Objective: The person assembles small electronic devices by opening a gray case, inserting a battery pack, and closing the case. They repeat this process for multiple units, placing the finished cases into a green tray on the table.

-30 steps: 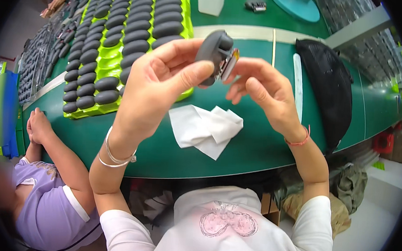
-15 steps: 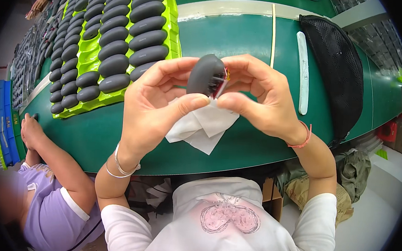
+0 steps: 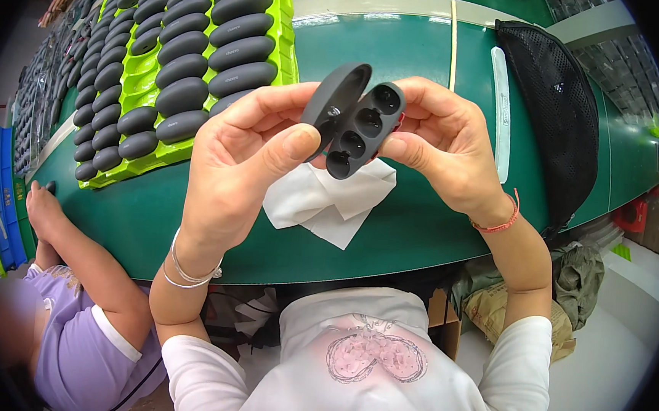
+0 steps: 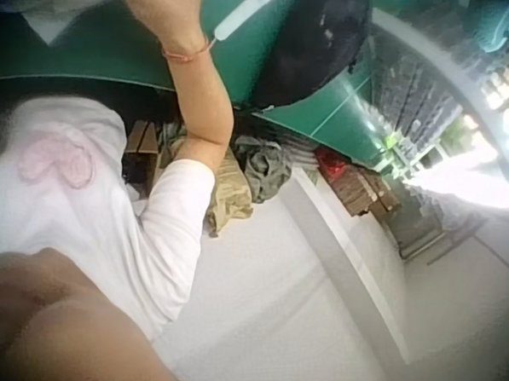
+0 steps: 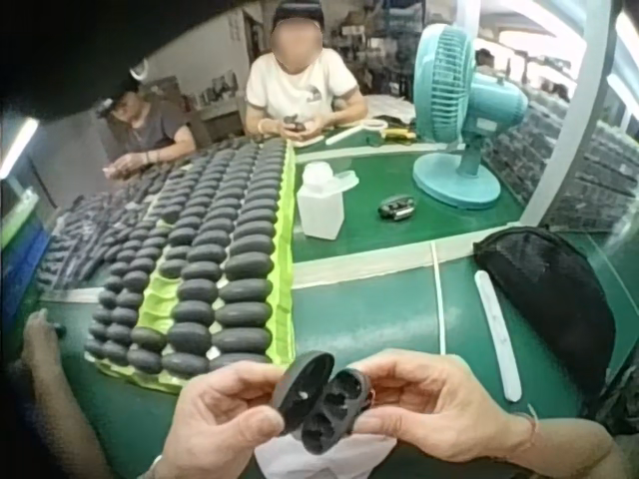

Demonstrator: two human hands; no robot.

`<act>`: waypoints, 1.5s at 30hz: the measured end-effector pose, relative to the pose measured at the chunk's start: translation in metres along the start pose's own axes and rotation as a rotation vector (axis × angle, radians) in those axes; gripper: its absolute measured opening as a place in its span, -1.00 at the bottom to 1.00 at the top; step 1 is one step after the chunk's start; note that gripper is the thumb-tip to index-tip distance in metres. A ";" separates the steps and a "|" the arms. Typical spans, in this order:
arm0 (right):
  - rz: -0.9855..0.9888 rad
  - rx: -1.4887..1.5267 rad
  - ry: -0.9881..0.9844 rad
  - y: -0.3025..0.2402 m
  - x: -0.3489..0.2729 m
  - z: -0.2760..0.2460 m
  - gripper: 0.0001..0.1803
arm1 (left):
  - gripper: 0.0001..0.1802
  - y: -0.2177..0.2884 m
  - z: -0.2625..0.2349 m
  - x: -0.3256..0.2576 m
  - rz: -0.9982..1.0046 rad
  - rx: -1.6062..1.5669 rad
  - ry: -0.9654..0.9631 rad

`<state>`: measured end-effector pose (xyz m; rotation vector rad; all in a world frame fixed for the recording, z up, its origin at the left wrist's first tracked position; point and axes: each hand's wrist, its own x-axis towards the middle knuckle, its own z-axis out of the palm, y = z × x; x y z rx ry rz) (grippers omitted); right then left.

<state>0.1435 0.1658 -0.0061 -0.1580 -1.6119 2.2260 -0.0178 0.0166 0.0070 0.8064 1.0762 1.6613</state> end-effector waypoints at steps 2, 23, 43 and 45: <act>-0.003 0.023 -0.021 0.001 0.000 -0.001 -0.65 | -0.59 0.000 0.001 -0.001 0.012 -0.033 -0.011; 0.038 0.105 -0.192 0.010 -0.002 -0.005 -0.64 | -0.59 0.011 0.009 -0.008 -0.035 0.029 0.009; 0.223 0.119 -0.214 0.012 -0.002 -0.002 -0.56 | -0.46 0.016 0.009 -0.005 -0.218 0.143 0.042; 0.187 0.103 -0.212 0.012 -0.002 -0.003 -0.55 | -0.48 0.015 0.009 -0.004 -0.212 0.144 0.054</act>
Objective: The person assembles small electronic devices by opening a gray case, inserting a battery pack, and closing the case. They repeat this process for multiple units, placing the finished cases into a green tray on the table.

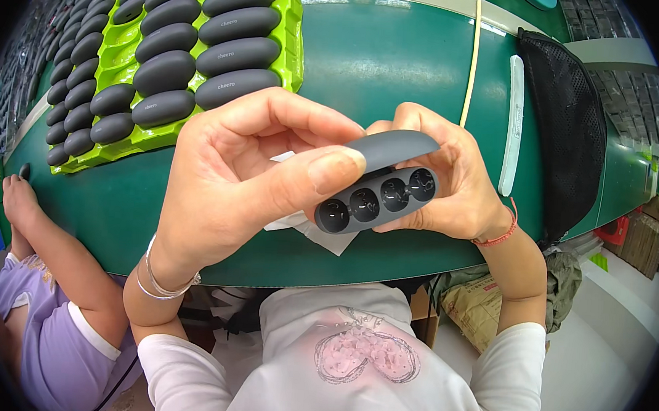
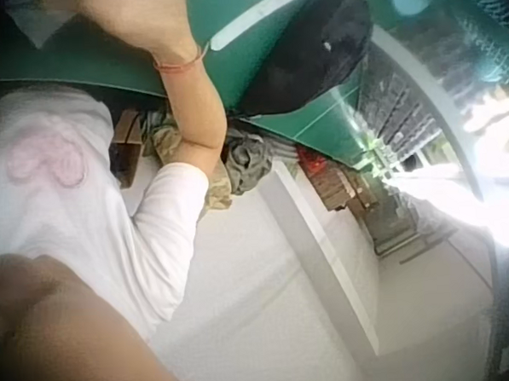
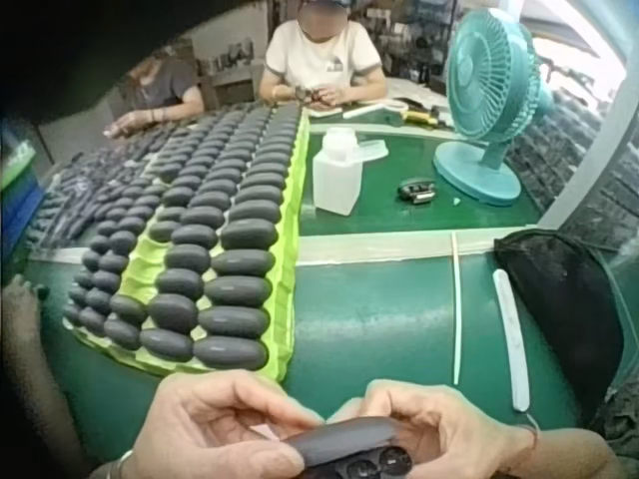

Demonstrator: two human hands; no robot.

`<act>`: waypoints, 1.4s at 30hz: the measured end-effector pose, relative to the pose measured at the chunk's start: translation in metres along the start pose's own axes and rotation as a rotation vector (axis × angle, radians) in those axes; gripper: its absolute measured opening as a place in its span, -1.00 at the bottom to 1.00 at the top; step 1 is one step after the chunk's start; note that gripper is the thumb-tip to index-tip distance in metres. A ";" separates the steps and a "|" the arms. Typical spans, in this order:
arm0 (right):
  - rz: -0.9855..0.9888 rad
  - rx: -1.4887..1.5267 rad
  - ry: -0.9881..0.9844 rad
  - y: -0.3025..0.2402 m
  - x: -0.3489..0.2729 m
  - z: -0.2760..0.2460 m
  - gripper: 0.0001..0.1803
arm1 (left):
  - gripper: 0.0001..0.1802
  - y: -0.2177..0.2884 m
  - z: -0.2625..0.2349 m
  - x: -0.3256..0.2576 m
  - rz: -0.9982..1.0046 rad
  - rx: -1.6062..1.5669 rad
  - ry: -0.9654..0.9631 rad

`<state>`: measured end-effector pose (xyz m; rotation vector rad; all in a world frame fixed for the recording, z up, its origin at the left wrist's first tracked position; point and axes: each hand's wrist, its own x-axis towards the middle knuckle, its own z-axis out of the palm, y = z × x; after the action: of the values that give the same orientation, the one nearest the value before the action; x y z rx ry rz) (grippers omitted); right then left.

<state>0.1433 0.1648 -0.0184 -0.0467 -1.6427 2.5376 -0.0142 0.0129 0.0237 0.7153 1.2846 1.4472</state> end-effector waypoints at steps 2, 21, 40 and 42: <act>-0.018 -0.024 -0.009 -0.001 0.000 -0.002 -0.55 | -0.49 0.000 0.000 0.001 0.005 0.001 -0.003; 0.004 -0.044 0.195 -0.005 0.003 0.000 -0.72 | -0.76 -0.023 -0.007 0.012 0.336 0.103 0.126; -0.486 -0.514 0.294 0.000 0.006 0.000 -0.58 | -0.43 -0.019 0.000 0.005 0.325 0.286 -0.024; -0.528 -0.569 0.335 0.002 0.006 0.003 -0.55 | -0.36 -0.019 0.000 0.005 0.385 0.359 -0.038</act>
<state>0.1374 0.1619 -0.0186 -0.0715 -1.8633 1.5435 -0.0102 0.0157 0.0044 1.2799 1.4491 1.5061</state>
